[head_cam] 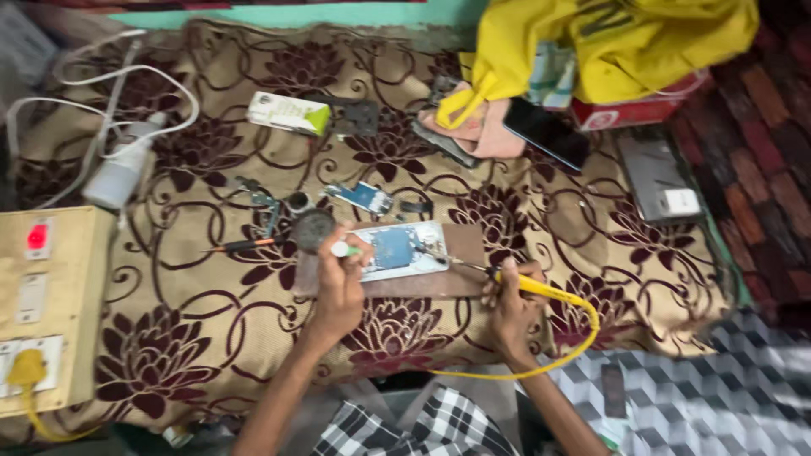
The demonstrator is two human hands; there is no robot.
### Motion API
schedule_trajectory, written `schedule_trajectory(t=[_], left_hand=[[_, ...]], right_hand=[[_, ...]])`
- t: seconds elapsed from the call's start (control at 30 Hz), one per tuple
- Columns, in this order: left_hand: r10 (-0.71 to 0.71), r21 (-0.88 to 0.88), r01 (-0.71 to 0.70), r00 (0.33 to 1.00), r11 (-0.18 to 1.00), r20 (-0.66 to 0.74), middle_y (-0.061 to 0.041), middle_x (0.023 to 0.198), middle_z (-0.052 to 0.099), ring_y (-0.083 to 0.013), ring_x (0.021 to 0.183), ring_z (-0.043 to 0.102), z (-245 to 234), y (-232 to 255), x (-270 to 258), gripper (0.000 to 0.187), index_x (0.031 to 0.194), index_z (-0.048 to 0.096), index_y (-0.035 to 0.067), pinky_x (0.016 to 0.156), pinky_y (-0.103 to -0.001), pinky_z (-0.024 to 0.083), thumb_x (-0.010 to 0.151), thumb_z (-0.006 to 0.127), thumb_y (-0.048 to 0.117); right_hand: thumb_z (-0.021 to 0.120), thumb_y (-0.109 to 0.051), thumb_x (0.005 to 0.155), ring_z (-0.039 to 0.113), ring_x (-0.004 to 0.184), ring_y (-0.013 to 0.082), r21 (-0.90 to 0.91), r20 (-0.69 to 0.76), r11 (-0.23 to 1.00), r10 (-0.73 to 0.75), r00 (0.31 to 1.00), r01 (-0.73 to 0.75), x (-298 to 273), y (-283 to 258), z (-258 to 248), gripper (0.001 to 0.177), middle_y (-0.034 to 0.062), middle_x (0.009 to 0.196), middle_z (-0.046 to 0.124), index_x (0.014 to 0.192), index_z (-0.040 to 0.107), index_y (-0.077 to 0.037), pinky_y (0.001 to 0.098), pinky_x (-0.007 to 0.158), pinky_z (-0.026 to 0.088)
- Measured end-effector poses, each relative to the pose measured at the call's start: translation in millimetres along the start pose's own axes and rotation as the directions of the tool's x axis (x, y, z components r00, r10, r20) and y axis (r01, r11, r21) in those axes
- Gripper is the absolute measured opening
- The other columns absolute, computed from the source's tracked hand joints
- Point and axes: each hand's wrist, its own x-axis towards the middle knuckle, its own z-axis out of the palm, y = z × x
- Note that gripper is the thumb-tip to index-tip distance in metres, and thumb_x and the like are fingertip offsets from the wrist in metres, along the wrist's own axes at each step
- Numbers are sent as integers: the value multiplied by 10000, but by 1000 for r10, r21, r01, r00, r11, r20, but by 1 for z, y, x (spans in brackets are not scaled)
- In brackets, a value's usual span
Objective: The person solders a small electronic component onto a circuit board using a soldering iron and solder wire. They repeatedly apply flux from a small tube to the board while heating the joint.
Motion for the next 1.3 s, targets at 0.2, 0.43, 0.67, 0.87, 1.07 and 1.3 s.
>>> schedule_trajectory(t=[0.2, 0.43, 0.67, 0.87, 1.07, 1.3], left_hand=[[28, 51, -25, 997, 998, -67, -36, 916, 540, -135, 783, 462, 1, 5, -4, 444, 1579, 167, 107, 744, -307, 437, 1189, 325, 248], [-152, -64, 148, 986, 987, -63, -10, 903, 460, -114, 828, 472, 7, 19, 15, 492, 1558, 219, 59, 761, -275, 459, 1176, 292, 360], [-201, -150, 196, 979, 969, -16, -2, 902, 411, -103, 805, 420, 7, 19, 29, 422, 1401, 335, 76, 718, -257, 419, 1150, 322, 415], [-241, -355, 237, 970, 904, 35, -21, 998, 433, -119, 859, 426, 6, 6, 29, 330, 1324, 333, 87, 763, -261, 433, 1160, 351, 373], [-147, -66, 145, 989, 987, -19, -38, 890, 499, -102, 743, 471, 12, 4, 13, 300, 1333, 345, 113, 619, -252, 448, 1150, 274, 340], [-40, 42, 42, 998, 998, -55, -75, 907, 563, -148, 761, 503, 11, 9, 5, 278, 1338, 321, 87, 632, -308, 460, 1156, 286, 295]], right_hand=[[606, -172, 1041, 507, 484, 60, 36, -18, 993, -113, 993, 113, -4, 6, -7, 212, 6, 634, 554, 892, 484, -84, 196, 427, 396], [615, -159, 1038, 493, 467, 61, 33, -41, 992, -118, 992, 120, -4, 4, -7, 244, 7, 614, 533, 859, 471, -77, 204, 394, 373], [606, -158, 1051, 479, 464, 63, 40, -60, 992, -121, 991, 124, -5, -2, -2, 253, 5, 604, 518, 862, 453, -85, 208, 401, 368], [594, -158, 1056, 423, 404, 52, 59, -43, 985, -158, 987, 160, -5, -1, -1, 262, -15, 567, 477, 841, 465, -82, 223, 341, 344], [607, -157, 1065, 440, 420, 49, 71, -53, 983, -165, 985, 169, -4, -3, 1, 272, -12, 585, 490, 847, 469, -71, 215, 354, 359], [585, -209, 1091, 532, 427, 93, 94, -58, 989, -106, 993, 111, -2, 5, -5, 279, 40, 591, 538, 890, 457, -65, 224, 351, 427]])
